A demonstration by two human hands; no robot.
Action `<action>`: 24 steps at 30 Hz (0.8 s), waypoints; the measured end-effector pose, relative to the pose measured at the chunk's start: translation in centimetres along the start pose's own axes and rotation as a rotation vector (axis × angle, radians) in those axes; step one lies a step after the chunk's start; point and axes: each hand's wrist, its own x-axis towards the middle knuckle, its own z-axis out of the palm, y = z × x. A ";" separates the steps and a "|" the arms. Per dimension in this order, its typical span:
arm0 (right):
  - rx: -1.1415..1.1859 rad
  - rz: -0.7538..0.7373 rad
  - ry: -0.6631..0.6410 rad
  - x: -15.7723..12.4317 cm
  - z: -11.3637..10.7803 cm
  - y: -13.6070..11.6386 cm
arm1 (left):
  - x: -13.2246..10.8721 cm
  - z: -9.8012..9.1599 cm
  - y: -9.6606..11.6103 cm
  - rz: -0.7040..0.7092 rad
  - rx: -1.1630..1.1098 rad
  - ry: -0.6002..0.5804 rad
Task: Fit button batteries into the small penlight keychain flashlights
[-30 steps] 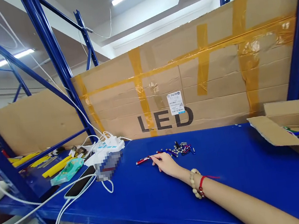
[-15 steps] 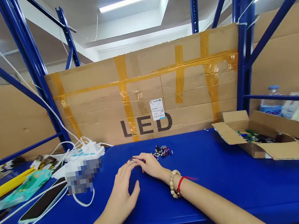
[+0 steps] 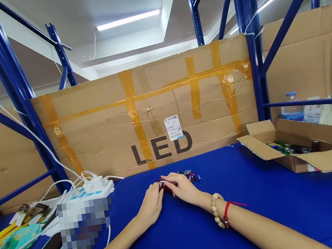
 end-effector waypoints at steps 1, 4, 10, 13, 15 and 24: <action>0.012 0.008 -0.002 0.0 0.0 0.0 | 0.1 -0.1 -0.1 0.013 -0.008 -0.007; 0.030 0.025 -0.002 0.0 0.1 0.2 | 0.5 -0.4 -0.4 0.013 -0.033 -0.021; 0.050 0.048 -0.052 -0.1 0.3 0.2 | 0.0 -1.0 -0.4 -0.002 -0.122 -0.056; 0.058 0.062 -0.088 -0.2 0.6 0.3 | -0.6 -1.4 -0.3 -0.012 -0.158 -0.078; 0.058 0.066 -0.096 -0.2 0.7 0.4 | -0.8 -1.4 -0.1 -0.027 -0.179 -0.079; 0.064 0.043 -0.025 0.0 0.4 0.4 | -0.3 -0.3 -0.1 -0.158 -0.358 0.024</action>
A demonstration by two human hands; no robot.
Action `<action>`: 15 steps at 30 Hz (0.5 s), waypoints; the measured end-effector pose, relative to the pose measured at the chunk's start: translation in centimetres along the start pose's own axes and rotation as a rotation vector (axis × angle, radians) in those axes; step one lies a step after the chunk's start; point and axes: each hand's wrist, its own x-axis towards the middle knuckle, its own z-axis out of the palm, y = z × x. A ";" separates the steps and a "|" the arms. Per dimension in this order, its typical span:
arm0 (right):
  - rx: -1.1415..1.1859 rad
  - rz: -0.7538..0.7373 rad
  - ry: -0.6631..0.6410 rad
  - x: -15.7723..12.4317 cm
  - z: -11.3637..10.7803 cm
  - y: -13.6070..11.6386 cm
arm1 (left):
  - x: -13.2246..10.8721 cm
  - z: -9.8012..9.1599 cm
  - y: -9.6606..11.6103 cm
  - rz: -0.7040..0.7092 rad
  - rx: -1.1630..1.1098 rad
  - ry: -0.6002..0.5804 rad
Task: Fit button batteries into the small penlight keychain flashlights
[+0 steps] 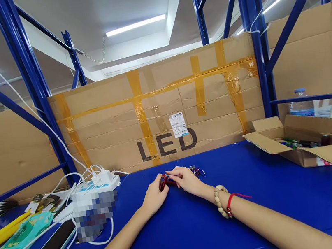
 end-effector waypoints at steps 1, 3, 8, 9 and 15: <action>0.003 -0.003 -0.001 0.0 0.1 0.0 | 0.2 0.1 -0.2 -0.006 -0.035 0.005; 0.003 -0.011 -0.001 0.0 0.1 -0.1 | 0.6 0.4 -0.7 -0.030 -0.112 0.012; -0.036 -0.063 0.024 0.0 0.1 -0.3 | 1.2 0.9 -1.3 -0.096 -0.299 0.035; -0.048 -0.075 0.029 -0.1 0.0 -0.4 | 1.2 0.9 -1.2 -0.099 -0.329 0.043; -0.137 -0.127 0.046 -0.1 0.0 -0.6 | 0.8 0.7 -0.5 -0.070 -0.414 0.097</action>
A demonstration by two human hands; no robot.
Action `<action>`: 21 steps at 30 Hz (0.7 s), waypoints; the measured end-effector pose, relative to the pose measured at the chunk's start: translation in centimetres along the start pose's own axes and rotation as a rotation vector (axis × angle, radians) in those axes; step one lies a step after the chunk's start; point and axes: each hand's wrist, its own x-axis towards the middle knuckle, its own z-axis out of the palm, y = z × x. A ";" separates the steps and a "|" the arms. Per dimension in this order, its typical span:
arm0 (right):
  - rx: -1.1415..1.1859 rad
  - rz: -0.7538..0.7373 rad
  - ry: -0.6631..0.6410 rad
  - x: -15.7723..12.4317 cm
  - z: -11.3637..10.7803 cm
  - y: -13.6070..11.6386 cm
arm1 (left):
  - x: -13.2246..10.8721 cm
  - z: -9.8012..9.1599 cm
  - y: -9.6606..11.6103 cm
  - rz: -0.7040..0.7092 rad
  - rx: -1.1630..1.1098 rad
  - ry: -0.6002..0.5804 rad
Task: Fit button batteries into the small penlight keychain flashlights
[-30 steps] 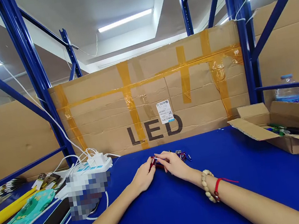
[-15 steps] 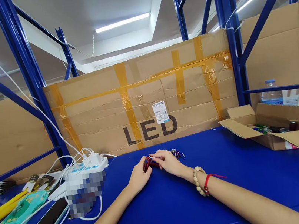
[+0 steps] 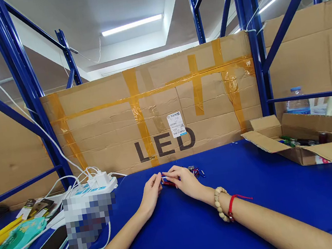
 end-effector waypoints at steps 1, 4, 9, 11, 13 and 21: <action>-0.018 -0.001 0.002 0.0 0.0 0.1 | 0.0 0.0 0.1 0.007 0.002 0.006; -0.080 -0.001 0.001 -0.1 0.1 0.2 | 0.0 -0.1 0.0 0.024 0.030 0.020; -0.189 -0.061 -0.075 -0.4 -0.2 -0.3 | -0.1 -0.4 -0.1 0.036 0.133 0.024; -0.216 -0.082 -0.111 -0.5 -0.3 -0.7 | -0.3 -0.5 0.0 0.043 0.179 0.018; -0.233 -0.099 -0.134 -0.6 -0.3 -1.0 | -0.5 -0.6 0.1 0.053 0.216 0.013; -0.264 -0.131 -0.096 -0.6 -0.2 -1.0 | -0.8 -0.8 0.7 0.109 0.266 0.000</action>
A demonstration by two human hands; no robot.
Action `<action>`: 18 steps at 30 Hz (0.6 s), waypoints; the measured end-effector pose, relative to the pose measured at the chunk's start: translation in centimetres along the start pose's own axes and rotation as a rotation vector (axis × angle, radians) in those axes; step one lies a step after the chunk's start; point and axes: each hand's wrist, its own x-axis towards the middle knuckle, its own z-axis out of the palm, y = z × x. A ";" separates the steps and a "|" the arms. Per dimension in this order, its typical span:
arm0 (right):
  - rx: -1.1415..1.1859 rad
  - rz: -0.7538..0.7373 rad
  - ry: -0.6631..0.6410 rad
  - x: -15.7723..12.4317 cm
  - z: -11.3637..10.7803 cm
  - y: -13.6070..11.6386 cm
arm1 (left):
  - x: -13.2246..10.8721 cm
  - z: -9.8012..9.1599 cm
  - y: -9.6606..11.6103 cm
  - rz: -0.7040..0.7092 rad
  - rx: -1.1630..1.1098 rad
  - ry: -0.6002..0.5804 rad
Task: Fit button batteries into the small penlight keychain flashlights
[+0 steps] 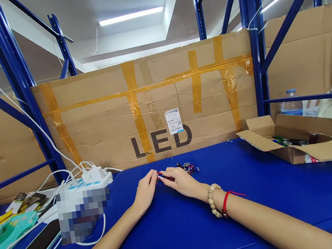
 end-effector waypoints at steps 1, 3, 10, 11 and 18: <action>-0.004 -0.002 0.009 0.0 0.0 0.1 | -0.1 0.0 0.0 0.008 -0.005 -0.002; -0.013 -0.006 0.029 0.1 0.0 0.2 | -0.2 0.0 0.1 0.024 -0.025 -0.007; -0.021 0.000 0.084 0.4 -0.4 0.1 | -0.1 0.9 0.0 0.071 -0.212 0.002; -0.019 0.008 0.101 0.4 -0.6 0.2 | 0.0 1.1 0.0 0.073 -0.248 0.003; -0.001 0.056 0.198 0.3 -0.6 0.5 | 0.1 1.7 0.1 0.039 -0.450 -0.078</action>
